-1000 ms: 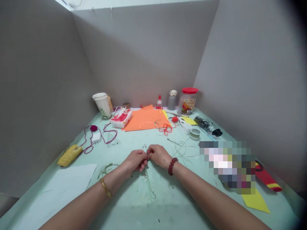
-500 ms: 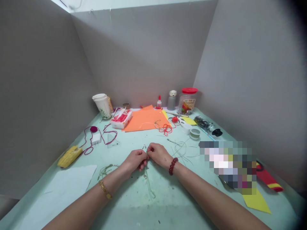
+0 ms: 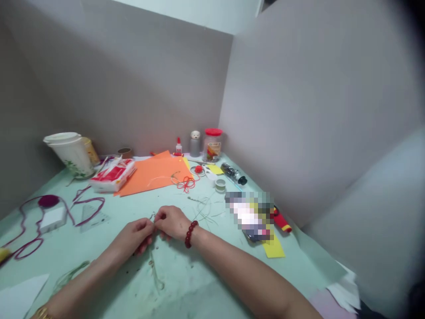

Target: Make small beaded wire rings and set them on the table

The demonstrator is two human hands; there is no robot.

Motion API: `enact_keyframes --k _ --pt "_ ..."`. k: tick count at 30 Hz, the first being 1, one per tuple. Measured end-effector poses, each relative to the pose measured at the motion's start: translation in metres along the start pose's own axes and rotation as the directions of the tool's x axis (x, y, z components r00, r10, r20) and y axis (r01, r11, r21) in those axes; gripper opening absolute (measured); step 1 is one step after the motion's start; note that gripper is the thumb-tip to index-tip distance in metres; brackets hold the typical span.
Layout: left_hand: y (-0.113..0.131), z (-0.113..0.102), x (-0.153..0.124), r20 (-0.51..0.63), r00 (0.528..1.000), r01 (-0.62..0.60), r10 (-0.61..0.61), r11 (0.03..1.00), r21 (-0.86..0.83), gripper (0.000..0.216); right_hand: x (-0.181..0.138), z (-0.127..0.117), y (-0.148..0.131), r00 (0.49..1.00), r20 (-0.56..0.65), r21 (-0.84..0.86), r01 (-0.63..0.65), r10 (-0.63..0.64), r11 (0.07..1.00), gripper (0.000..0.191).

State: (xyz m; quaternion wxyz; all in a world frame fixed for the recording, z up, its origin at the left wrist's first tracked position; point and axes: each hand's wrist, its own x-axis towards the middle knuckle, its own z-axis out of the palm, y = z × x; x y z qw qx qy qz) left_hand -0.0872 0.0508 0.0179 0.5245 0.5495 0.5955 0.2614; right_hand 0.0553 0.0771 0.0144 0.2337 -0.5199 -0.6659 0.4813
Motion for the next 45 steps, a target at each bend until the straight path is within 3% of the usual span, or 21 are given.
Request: enact_keyframes --k 5,10,16,33,38,41,45 --pt "0.001 0.001 0.0 -0.009 1.0 0.002 -0.002 1.0 -0.003 0.035 0.0 0.0 -0.002 0.995 -0.076 -0.096 0.052 -0.06 0.994 0.011" --pt "0.002 0.003 -0.001 -0.043 0.999 0.007 -0.008 1.0 -0.021 0.033 -0.009 -0.003 -0.016 0.976 -0.145 -0.413 0.09 -0.163 0.906 0.011" --pt "0.0 0.003 0.001 -0.047 0.999 0.024 -0.025 1.0 -0.017 0.029 -0.01 -0.003 -0.02 0.984 -0.121 -0.453 0.064 -0.132 0.889 0.016" --pt "-0.004 0.002 0.001 -0.09 0.996 0.01 -0.014 0.999 -0.044 0.034 -0.005 -0.002 -0.015 0.992 -0.114 -0.355 0.019 -0.063 0.935 0.017" --pt "0.001 0.003 -0.001 -0.082 0.996 0.031 -0.037 0.997 -0.071 0.035 -0.006 -0.005 -0.018 0.993 -0.114 -0.307 -0.003 -0.034 0.952 0.01" --pt "0.003 0.003 -0.002 -0.084 0.995 0.043 -0.051 0.995 -0.085 0.037 -0.003 -0.004 -0.017 0.997 -0.063 -0.187 -0.048 0.037 0.981 0.002" --pt "0.0 0.002 -0.002 -0.06 0.997 0.04 -0.047 0.993 -0.115 0.04 0.006 -0.001 -0.01 0.984 0.064 0.12 -0.173 0.166 0.978 0.013"
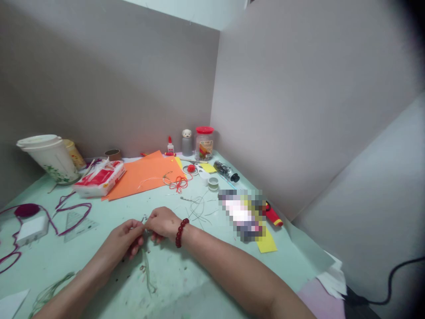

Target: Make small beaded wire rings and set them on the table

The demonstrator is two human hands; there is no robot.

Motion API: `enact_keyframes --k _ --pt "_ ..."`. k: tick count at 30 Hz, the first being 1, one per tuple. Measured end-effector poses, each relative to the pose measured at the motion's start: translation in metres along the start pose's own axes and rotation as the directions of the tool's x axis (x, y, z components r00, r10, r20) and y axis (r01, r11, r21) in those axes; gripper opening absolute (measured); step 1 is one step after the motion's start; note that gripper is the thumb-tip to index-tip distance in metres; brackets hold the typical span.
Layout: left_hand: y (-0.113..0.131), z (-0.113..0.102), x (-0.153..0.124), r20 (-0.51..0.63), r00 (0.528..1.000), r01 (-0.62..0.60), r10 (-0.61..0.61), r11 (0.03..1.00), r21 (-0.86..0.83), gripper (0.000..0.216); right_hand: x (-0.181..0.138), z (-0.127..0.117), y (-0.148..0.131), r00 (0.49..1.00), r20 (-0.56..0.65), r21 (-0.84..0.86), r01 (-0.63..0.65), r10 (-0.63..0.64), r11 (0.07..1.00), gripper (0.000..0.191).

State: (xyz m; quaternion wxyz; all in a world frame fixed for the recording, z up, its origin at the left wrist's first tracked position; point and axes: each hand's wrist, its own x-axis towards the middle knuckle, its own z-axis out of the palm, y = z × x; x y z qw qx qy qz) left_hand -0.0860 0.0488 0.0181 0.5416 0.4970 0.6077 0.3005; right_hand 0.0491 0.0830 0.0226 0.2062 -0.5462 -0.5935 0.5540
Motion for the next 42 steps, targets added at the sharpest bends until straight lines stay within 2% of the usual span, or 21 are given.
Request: enact_keyframes --k 2,7,12,19,21,24,26,29,37,40,42 --pt "-0.002 -0.001 0.002 0.011 1.0 0.019 -0.019 1.0 -0.005 0.04 0.004 0.001 0.003 1.0 0.002 0.043 -0.005 0.005 0.999 0.015" --pt "-0.002 -0.001 0.003 0.003 0.998 0.056 -0.056 0.998 0.014 0.041 0.003 0.003 0.003 0.997 -0.07 0.005 0.02 -0.019 1.0 0.012" --pt "-0.001 -0.001 0.004 0.027 0.998 0.052 -0.053 0.999 0.009 0.043 -0.001 0.001 -0.001 0.999 -0.036 0.108 -0.028 0.032 0.994 0.012" --pt "-0.007 -0.005 0.006 0.08 0.996 0.043 -0.039 0.998 -0.043 0.044 -0.001 -0.001 -0.001 1.0 0.023 0.154 -0.013 0.01 0.988 0.015" --pt "-0.004 -0.005 0.004 0.074 0.997 0.041 -0.037 0.998 -0.043 0.043 -0.001 0.0 -0.001 1.0 0.012 0.107 0.002 -0.004 0.994 0.015" --pt "0.001 -0.003 0.0 0.027 0.999 0.02 -0.019 0.999 -0.028 0.042 -0.004 0.0 -0.003 0.997 -0.059 -0.07 0.052 -0.056 0.996 0.014" --pt "0.005 -0.002 -0.004 0.006 1.0 -0.012 0.012 1.0 -0.027 0.04 -0.008 -0.001 -0.005 0.989 -0.089 -0.201 0.094 -0.114 0.975 0.015" --pt "0.007 0.001 -0.011 0.005 0.999 -0.052 0.052 0.998 -0.027 0.037 -0.018 -0.003 -0.008 0.971 -0.115 -0.304 0.166 -0.209 0.938 0.011" --pt "-0.001 0.014 -0.023 0.057 0.997 -0.043 0.05 0.992 -0.116 0.04 -0.044 -0.007 0.001 0.893 -0.103 -0.411 0.362 -0.437 0.836 0.005" --pt "-0.01 0.02 -0.022 0.074 0.994 -0.071 0.082 0.989 -0.131 0.038 -0.049 -0.007 0.005 0.871 -0.105 -0.429 0.396 -0.48 0.812 0.006" --pt "-0.016 0.024 -0.024 0.042 0.993 -0.102 0.109 0.984 -0.145 0.035 -0.051 -0.006 0.009 0.877 -0.101 -0.413 0.393 -0.47 0.822 0.008"
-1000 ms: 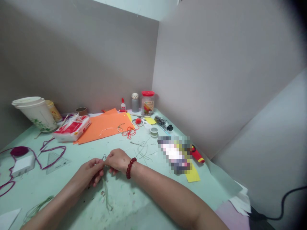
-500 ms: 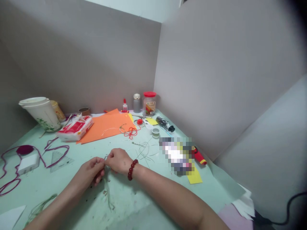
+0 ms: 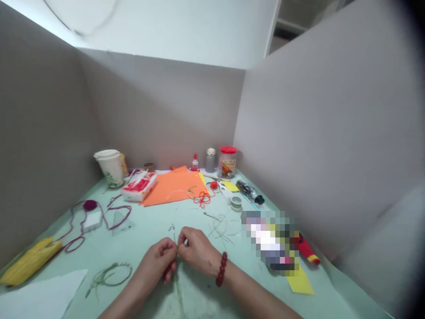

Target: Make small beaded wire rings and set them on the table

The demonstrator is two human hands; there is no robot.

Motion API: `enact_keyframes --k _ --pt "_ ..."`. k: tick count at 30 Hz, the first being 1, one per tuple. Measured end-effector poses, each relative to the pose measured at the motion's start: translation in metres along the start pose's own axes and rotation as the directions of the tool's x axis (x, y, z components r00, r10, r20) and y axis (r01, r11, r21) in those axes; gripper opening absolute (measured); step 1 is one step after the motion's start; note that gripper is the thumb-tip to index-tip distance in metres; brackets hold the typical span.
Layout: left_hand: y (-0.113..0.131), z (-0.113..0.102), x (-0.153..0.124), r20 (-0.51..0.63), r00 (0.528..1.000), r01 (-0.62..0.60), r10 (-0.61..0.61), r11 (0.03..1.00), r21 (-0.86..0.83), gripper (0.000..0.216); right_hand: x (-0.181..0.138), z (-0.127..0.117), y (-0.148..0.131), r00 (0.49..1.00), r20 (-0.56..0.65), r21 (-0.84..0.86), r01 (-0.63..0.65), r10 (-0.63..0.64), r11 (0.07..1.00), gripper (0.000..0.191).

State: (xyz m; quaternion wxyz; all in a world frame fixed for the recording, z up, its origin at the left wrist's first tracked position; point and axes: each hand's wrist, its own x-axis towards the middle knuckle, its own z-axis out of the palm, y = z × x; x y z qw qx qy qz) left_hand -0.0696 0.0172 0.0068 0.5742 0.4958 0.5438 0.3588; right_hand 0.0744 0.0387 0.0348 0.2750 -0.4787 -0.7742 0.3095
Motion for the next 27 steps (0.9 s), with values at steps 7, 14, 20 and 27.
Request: enact_keyframes --k 7,14,20,27 --pt "-0.01 0.008 -0.011 -0.009 1.0 0.026 -0.027 0.992 -0.122 0.022 -0.005 0.0 0.007 0.992 0.122 0.048 0.01 -0.016 0.999 0.012" --pt "-0.013 0.002 -0.017 -0.077 0.996 -0.044 0.034 0.99 -0.132 0.012 -0.04 -0.07 0.021 0.962 -0.144 0.173 -0.208 0.233 0.963 0.015" --pt "-0.012 0.001 -0.017 -0.032 0.998 -0.058 0.055 0.991 -0.121 0.017 -0.103 -0.076 0.039 0.907 -0.302 -0.171 -0.354 0.293 0.919 0.022" --pt "-0.014 0.003 -0.024 -0.077 0.992 -0.109 0.1 0.985 -0.131 0.019 -0.12 -0.04 0.035 0.935 -0.259 -0.508 -0.345 0.242 0.79 0.017"
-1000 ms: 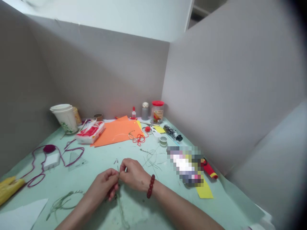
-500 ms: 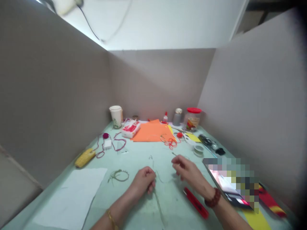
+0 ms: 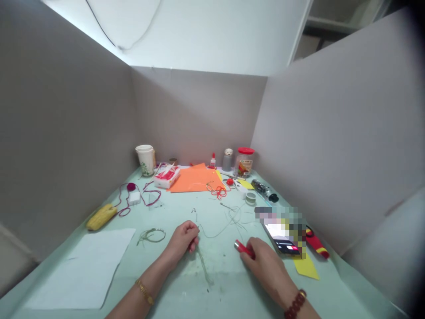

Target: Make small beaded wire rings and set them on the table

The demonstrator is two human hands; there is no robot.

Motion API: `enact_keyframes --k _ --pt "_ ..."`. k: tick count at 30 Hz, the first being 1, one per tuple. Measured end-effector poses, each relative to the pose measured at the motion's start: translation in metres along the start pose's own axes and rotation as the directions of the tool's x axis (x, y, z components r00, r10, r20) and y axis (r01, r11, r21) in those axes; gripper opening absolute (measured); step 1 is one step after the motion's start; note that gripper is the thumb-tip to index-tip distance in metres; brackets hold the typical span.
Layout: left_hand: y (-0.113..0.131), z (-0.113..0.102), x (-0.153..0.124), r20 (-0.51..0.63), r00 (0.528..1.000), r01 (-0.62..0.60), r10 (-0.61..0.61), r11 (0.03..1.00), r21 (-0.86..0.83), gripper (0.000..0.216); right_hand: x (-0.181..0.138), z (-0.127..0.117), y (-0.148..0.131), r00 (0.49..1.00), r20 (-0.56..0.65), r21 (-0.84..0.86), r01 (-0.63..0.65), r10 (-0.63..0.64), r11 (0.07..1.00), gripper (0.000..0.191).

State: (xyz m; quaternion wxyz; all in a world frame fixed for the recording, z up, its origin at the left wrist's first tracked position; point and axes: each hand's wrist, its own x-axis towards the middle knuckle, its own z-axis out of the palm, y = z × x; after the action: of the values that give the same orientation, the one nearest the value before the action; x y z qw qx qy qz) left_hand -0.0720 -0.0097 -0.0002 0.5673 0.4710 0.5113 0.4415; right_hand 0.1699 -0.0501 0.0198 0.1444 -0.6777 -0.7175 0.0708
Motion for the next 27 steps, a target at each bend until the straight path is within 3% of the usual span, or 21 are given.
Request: enact_keyframes --k 3,6,9,13,18,27 --pt "-0.001 0.0 -0.002 -0.012 1.0 -0.023 0.023 1.0 -0.004 0.02 0.005 -0.003 0.01 0.997 -0.045 -0.065 -0.067 0.064 0.996 0.02" --pt "0.0 0.001 -0.003 -0.007 0.999 -0.035 0.035 0.999 -0.012 0.019 0.011 -0.004 0.013 0.991 -0.133 -0.051 -0.037 0.03 0.998 0.015" --pt "0.001 0.0 -0.004 0.012 0.999 -0.038 0.038 0.999 -0.021 0.02 0.018 -0.001 -0.01 0.976 -0.169 0.123 0.157 -0.136 0.98 0.015" --pt "0.002 -0.001 -0.006 0.056 0.996 -0.061 0.063 0.998 -0.035 0.022 0.036 0.01 -0.065 0.931 -0.154 0.42 0.364 -0.33 0.831 0.02" --pt "0.001 -0.003 -0.006 0.081 0.994 -0.073 0.075 0.997 -0.035 0.021 0.055 0.024 -0.103 0.947 -0.057 0.58 0.289 -0.315 0.762 0.019" --pt "-0.005 -0.002 -0.003 0.072 0.995 -0.063 0.066 0.997 -0.049 0.028 0.055 0.026 -0.104 0.966 -0.014 0.574 0.219 -0.258 0.789 0.016"
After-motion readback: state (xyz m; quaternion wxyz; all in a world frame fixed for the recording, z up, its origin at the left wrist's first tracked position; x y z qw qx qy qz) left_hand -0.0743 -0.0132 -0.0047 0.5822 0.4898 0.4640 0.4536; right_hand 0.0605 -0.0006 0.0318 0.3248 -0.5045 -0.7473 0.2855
